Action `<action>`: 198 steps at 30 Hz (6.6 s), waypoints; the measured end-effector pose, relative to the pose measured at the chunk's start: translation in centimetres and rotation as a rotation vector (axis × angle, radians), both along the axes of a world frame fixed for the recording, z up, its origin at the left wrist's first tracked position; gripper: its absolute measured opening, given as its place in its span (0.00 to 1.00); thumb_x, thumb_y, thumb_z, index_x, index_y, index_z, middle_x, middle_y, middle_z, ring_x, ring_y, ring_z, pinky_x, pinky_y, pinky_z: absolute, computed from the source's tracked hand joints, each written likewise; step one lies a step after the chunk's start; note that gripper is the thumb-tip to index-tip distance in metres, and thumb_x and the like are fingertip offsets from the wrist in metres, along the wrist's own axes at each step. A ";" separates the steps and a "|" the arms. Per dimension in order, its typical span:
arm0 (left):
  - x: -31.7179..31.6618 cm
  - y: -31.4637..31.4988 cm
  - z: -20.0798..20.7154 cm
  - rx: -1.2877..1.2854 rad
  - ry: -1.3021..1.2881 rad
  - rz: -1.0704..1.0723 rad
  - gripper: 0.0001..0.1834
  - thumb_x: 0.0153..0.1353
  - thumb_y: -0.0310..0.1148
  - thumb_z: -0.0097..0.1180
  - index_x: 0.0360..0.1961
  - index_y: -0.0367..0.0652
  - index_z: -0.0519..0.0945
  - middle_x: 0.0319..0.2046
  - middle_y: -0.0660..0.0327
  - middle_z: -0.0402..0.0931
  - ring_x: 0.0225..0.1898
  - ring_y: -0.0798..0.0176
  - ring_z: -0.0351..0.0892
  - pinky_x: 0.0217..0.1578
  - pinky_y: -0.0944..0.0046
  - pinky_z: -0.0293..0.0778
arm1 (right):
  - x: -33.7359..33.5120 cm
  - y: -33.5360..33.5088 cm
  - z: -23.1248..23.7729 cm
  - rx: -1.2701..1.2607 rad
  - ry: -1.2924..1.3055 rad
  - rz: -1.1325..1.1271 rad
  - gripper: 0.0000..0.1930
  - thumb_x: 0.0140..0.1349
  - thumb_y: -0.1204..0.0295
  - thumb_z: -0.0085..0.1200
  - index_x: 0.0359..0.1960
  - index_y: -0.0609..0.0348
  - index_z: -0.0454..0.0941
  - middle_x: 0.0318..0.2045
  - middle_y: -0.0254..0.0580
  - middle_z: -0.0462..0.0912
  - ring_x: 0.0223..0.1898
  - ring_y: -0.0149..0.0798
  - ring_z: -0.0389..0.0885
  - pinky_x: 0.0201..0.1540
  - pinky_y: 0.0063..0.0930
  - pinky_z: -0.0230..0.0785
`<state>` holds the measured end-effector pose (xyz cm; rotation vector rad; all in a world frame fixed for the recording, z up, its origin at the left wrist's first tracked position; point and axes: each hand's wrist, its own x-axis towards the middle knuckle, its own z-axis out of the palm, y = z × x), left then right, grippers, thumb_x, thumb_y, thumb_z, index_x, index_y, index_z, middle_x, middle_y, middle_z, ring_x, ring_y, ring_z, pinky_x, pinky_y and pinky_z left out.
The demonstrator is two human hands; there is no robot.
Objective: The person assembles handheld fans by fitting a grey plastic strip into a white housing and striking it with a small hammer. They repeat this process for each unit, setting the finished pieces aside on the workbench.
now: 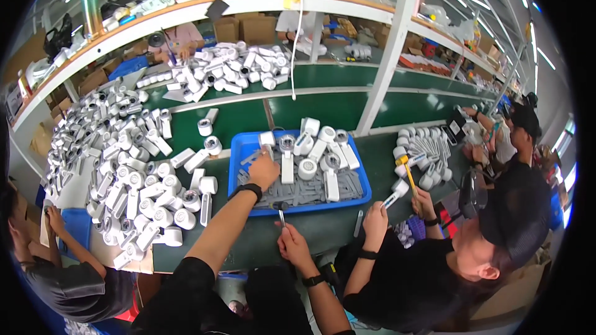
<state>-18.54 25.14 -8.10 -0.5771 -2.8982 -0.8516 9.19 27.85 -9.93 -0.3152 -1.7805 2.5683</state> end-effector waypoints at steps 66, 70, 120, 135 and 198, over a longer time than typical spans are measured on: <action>3.6 -10.4 5.4 0.673 -0.411 -0.189 0.08 0.69 0.28 0.50 0.47 0.38 0.71 0.35 0.57 0.81 0.33 0.64 0.83 0.38 0.63 0.78 | 0.4 0.5 0.4 0.141 -0.016 -0.094 0.17 0.75 0.67 0.53 0.61 0.56 0.80 0.16 0.19 0.67 0.15 0.17 0.62 0.18 0.18 0.52; 1.0 -13.4 4.6 0.232 0.111 -0.345 0.08 0.59 0.23 0.56 0.39 0.40 0.83 0.39 0.54 0.82 0.41 0.52 0.84 0.44 0.56 0.79 | 0.1 0.3 0.0 0.233 0.054 -0.102 0.15 0.75 0.67 0.54 0.58 0.57 0.81 0.18 0.18 0.68 0.17 0.16 0.61 0.20 0.18 0.51; 16.4 -22.2 5.6 0.084 0.279 -0.413 0.30 0.41 0.35 0.78 0.50 0.45 0.87 0.55 0.62 0.81 0.44 0.55 0.75 0.49 0.59 0.76 | 1.4 -1.4 5.5 0.395 -0.109 -0.242 0.10 0.70 0.70 0.59 0.48 0.59 0.86 0.25 0.25 0.80 0.23 0.17 0.69 0.25 0.17 0.59; 15.2 -21.7 2.7 0.247 0.343 -0.403 0.21 0.45 0.34 0.75 0.43 0.46 0.89 0.43 0.70 0.86 0.36 0.61 0.75 0.40 0.63 0.78 | -1.5 -2.7 4.7 0.723 -0.113 -0.059 0.09 0.69 0.72 0.60 0.47 0.59 0.88 0.22 0.28 0.79 0.27 0.20 0.75 0.30 0.18 0.64; 20.2 -19.3 8.0 1.184 -0.395 -0.516 0.28 0.79 0.43 0.43 0.73 0.38 0.65 0.78 0.56 0.51 0.76 0.54 0.57 0.72 0.55 0.56 | 1.5 -5.8 13.4 0.366 -0.100 -0.067 0.09 0.67 0.68 0.65 0.43 0.60 0.84 0.22 0.24 0.78 0.18 0.19 0.66 0.21 0.19 0.57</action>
